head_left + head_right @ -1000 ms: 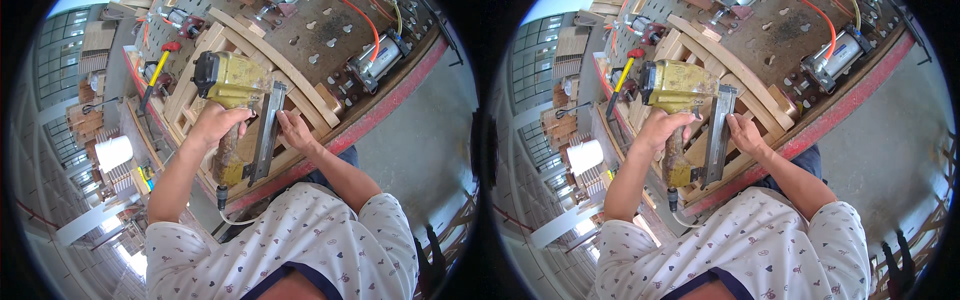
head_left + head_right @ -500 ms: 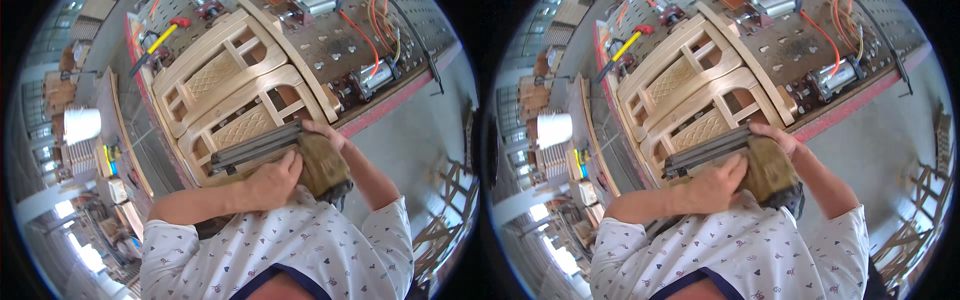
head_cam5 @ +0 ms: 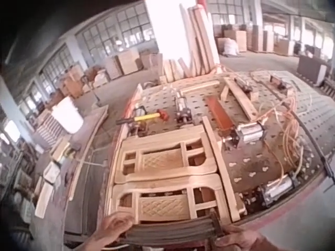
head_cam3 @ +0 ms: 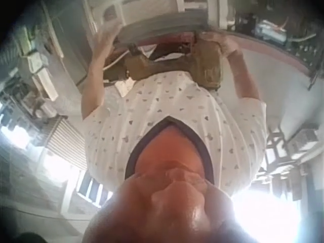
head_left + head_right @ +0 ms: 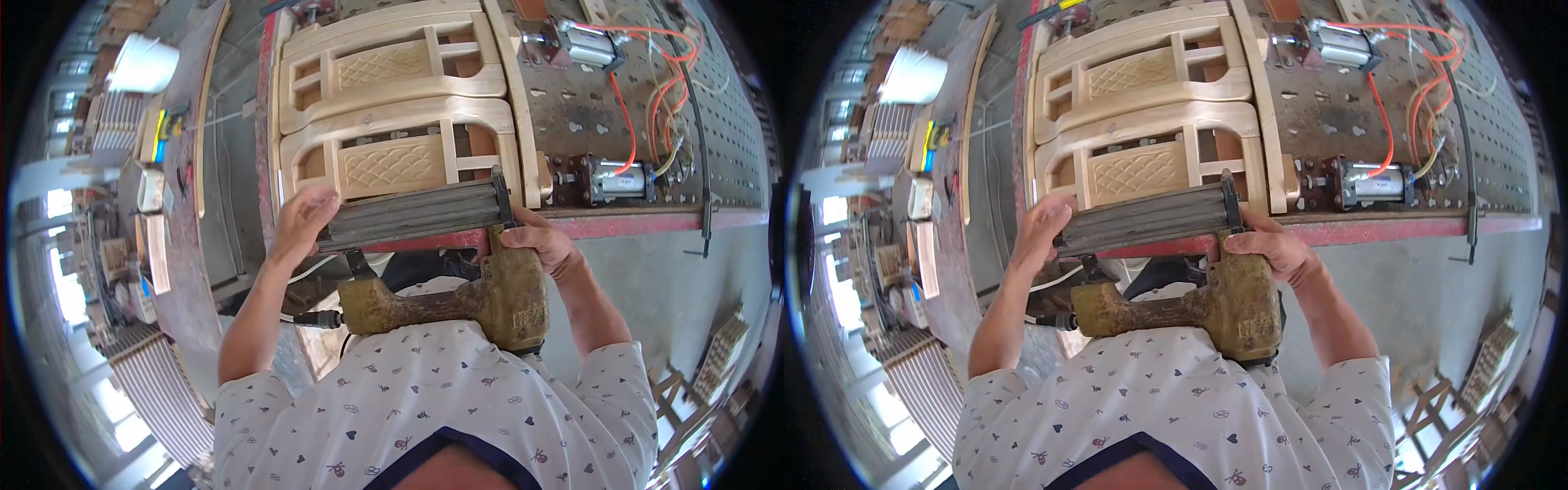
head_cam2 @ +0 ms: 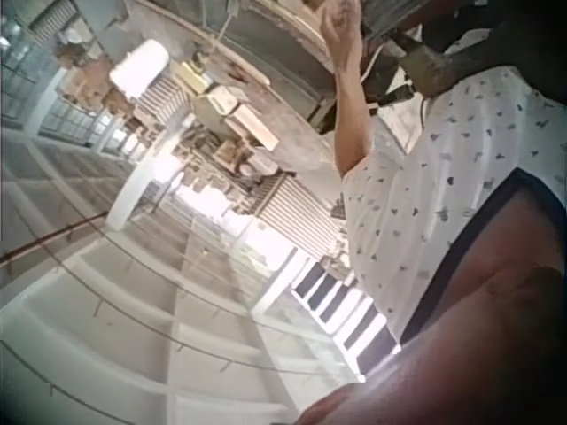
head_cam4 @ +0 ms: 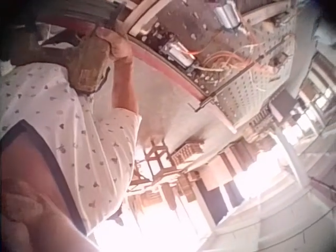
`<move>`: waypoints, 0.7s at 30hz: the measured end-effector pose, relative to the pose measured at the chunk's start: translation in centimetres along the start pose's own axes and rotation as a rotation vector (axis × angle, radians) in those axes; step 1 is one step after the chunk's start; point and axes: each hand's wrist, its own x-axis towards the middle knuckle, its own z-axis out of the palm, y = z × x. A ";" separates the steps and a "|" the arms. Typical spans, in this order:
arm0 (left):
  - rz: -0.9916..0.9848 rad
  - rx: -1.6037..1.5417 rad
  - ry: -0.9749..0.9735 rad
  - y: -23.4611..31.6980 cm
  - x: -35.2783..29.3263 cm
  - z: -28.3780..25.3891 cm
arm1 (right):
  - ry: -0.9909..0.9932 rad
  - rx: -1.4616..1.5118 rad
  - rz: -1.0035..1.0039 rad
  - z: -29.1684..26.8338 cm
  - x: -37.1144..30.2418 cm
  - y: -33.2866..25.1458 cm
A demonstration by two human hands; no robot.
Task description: The user assembles wooden panels or furniture components using a hammer and a pneumatic nail gun in a workshop.
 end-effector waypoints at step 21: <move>-0.113 -0.312 0.455 -6.1 -8.6 -7.0 | -0.200 -0.143 0.021 5.3 6.6 -0.8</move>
